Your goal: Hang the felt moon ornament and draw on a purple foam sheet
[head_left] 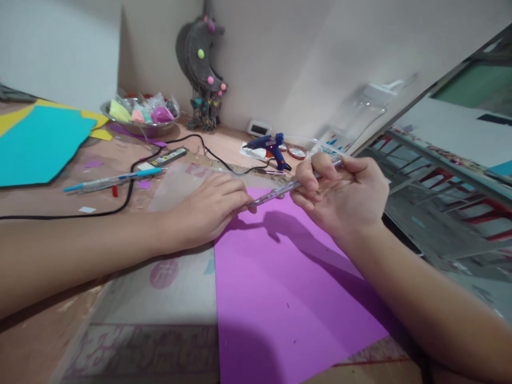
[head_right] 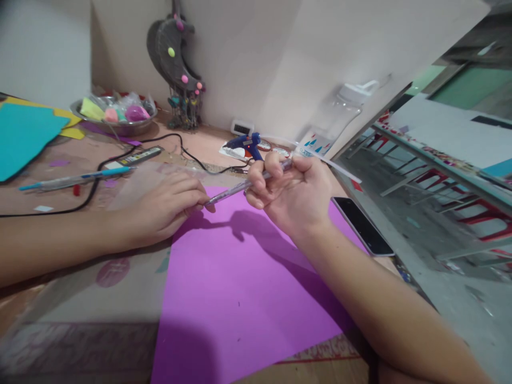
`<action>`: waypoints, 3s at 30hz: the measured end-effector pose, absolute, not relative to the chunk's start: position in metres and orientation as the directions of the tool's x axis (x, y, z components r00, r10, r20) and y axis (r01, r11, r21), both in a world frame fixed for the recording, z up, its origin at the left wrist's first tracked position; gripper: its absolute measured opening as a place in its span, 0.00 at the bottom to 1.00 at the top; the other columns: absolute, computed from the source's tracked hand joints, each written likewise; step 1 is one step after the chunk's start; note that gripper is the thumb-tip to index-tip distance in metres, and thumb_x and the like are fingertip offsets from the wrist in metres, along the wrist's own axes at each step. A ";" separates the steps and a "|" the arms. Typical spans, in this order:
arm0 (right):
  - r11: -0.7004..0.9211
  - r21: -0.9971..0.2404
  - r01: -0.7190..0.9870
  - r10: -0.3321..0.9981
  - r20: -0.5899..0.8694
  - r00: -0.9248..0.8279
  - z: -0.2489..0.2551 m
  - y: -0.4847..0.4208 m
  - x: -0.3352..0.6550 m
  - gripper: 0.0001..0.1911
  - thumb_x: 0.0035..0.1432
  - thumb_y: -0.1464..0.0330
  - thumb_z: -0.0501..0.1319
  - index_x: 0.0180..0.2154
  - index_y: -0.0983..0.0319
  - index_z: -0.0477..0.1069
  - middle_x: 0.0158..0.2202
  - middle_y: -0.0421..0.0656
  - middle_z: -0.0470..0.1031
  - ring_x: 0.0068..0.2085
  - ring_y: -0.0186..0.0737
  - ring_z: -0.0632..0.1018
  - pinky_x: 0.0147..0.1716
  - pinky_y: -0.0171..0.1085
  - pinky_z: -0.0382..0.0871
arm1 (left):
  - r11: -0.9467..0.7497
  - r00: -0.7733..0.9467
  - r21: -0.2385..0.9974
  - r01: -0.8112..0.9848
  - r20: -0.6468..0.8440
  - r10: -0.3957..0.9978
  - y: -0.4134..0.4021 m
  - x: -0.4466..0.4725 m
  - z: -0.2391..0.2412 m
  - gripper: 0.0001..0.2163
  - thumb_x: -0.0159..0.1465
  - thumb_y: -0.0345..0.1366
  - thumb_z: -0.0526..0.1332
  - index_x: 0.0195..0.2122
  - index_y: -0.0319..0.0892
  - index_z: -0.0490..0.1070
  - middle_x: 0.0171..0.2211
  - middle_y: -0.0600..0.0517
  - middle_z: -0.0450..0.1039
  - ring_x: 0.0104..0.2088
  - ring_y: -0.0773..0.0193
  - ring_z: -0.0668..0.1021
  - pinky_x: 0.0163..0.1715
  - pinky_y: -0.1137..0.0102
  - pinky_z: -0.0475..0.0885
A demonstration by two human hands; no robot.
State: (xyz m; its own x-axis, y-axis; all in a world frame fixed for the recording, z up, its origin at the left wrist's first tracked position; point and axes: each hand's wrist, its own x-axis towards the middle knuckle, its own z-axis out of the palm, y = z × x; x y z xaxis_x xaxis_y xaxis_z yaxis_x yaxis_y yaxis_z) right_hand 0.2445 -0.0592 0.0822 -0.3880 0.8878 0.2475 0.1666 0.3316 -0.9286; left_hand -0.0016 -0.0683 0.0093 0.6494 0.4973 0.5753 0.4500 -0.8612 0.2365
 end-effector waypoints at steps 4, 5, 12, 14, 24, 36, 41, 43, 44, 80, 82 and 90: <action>0.318 -0.936 0.149 0.892 0.243 -0.381 0.081 -0.058 0.246 0.25 0.62 0.45 0.49 0.25 0.57 0.55 0.25 0.41 0.59 0.25 0.38 0.62 0.25 0.42 0.61 | -0.862 0.648 0.236 0.449 0.578 0.496 -0.069 -0.001 0.010 0.15 0.70 0.25 0.49 0.44 0.42 0.76 0.38 0.48 0.75 0.44 0.57 0.74 0.48 0.62 0.70; 0.310 -0.939 0.146 0.896 0.237 -0.376 0.081 -0.058 0.247 0.25 0.63 0.45 0.49 0.25 0.57 0.57 0.26 0.41 0.59 0.25 0.38 0.63 0.26 0.43 0.62 | -0.861 0.648 0.238 0.450 0.576 0.498 -0.069 -0.001 0.010 0.15 0.70 0.25 0.49 0.45 0.42 0.76 0.39 0.48 0.75 0.44 0.57 0.74 0.48 0.62 0.70; 0.276 -0.959 0.056 0.890 0.233 -0.392 0.079 -0.060 0.243 0.28 0.66 0.44 0.49 0.28 0.57 0.68 0.28 0.43 0.67 0.25 0.37 0.66 0.26 0.42 0.65 | -0.847 0.680 0.259 0.464 0.509 0.528 -0.071 0.000 0.015 0.15 0.75 0.37 0.49 0.41 0.40 0.76 0.39 0.46 0.75 0.42 0.55 0.74 0.48 0.59 0.68; 0.262 -0.965 0.006 0.876 0.236 -0.420 0.072 -0.064 0.238 0.29 0.66 0.42 0.50 0.30 0.58 0.72 0.32 0.44 0.73 0.25 0.36 0.68 0.26 0.41 0.67 | -0.839 0.689 0.284 0.464 0.480 0.543 -0.071 0.000 0.016 0.16 0.75 0.37 0.49 0.38 0.40 0.75 0.36 0.47 0.75 0.39 0.57 0.74 0.46 0.60 0.68; 0.140 -0.972 0.187 0.873 0.032 -0.486 0.041 -0.076 0.232 0.25 0.67 0.46 0.57 0.42 0.61 0.77 0.29 0.43 0.78 0.30 0.39 0.78 0.31 0.39 0.73 | -0.793 0.685 0.322 0.516 0.400 0.609 -0.040 -0.017 0.014 0.11 0.70 0.40 0.56 0.40 0.43 0.77 0.36 0.50 0.78 0.39 0.58 0.76 0.45 0.63 0.65; 0.248 -0.879 0.408 0.898 0.050 -0.438 0.020 -0.086 0.214 0.18 0.57 0.64 0.65 0.25 0.57 0.56 0.20 0.32 0.60 0.22 0.28 0.61 0.21 0.32 0.52 | -0.783 0.706 0.260 0.564 0.339 0.621 -0.027 -0.022 0.001 0.09 0.64 0.39 0.59 0.39 0.42 0.75 0.38 0.48 0.77 0.40 0.57 0.75 0.43 0.63 0.64; 0.292 -0.825 0.484 0.923 0.110 -0.369 0.020 -0.085 0.211 0.18 0.54 0.68 0.64 0.23 0.57 0.54 0.20 0.33 0.59 0.22 0.28 0.60 0.23 0.33 0.53 | -0.785 0.708 0.258 0.562 0.341 0.619 -0.026 -0.022 0.002 0.09 0.63 0.39 0.59 0.39 0.42 0.75 0.37 0.48 0.77 0.40 0.56 0.75 0.43 0.63 0.65; 0.286 -0.826 0.486 0.921 0.097 -0.378 0.020 -0.086 0.211 0.18 0.54 0.67 0.64 0.24 0.57 0.54 0.20 0.33 0.58 0.22 0.28 0.60 0.22 0.33 0.53 | -0.787 0.710 0.254 0.563 0.339 0.617 -0.026 -0.022 0.001 0.08 0.63 0.39 0.59 0.39 0.42 0.75 0.37 0.48 0.77 0.39 0.57 0.76 0.44 0.63 0.65; 0.281 -0.830 0.482 0.918 0.085 -0.388 0.020 -0.086 0.211 0.18 0.55 0.66 0.64 0.24 0.57 0.54 0.20 0.33 0.59 0.22 0.28 0.60 0.22 0.33 0.52 | -0.787 0.710 0.252 0.564 0.340 0.617 -0.026 -0.022 0.001 0.08 0.63 0.39 0.59 0.38 0.42 0.75 0.37 0.48 0.77 0.39 0.56 0.76 0.44 0.63 0.66; 0.321 -0.770 0.551 0.926 0.134 -0.353 0.021 -0.079 0.214 0.17 0.53 0.67 0.63 0.23 0.57 0.54 0.20 0.33 0.57 0.23 0.30 0.59 0.25 0.35 0.52 | -0.780 0.696 0.262 0.569 0.352 0.626 -0.027 -0.021 0.001 0.08 0.63 0.38 0.59 0.38 0.42 0.75 0.37 0.48 0.78 0.40 0.56 0.76 0.43 0.63 0.65; 0.334 -0.752 0.569 0.935 0.188 -0.301 0.020 -0.075 0.215 0.17 0.52 0.68 0.62 0.22 0.57 0.54 0.20 0.33 0.57 0.24 0.31 0.60 0.26 0.35 0.53 | -0.779 0.696 0.253 0.573 0.350 0.626 -0.027 -0.022 0.000 0.08 0.63 0.38 0.59 0.39 0.42 0.75 0.38 0.48 0.78 0.40 0.56 0.76 0.43 0.63 0.65; 0.323 -0.772 0.548 0.926 0.138 -0.352 0.019 -0.077 0.215 0.17 0.54 0.66 0.63 0.23 0.57 0.54 0.20 0.33 0.57 0.23 0.31 0.58 0.25 0.35 0.52 | -0.784 0.703 0.258 0.565 0.348 0.621 -0.027 -0.022 0.001 0.08 0.64 0.39 0.59 0.39 0.42 0.75 0.38 0.48 0.78 0.40 0.56 0.76 0.42 0.63 0.65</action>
State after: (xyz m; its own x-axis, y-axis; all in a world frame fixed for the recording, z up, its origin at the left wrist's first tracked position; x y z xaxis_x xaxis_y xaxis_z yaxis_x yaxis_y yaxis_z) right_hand 0.2150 -0.0770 0.0194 -0.3520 0.9258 0.1375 0.5478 0.3229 -0.7718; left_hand -0.0222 -0.0266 0.0008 0.7026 0.6208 0.3478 0.5649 -0.7838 0.2579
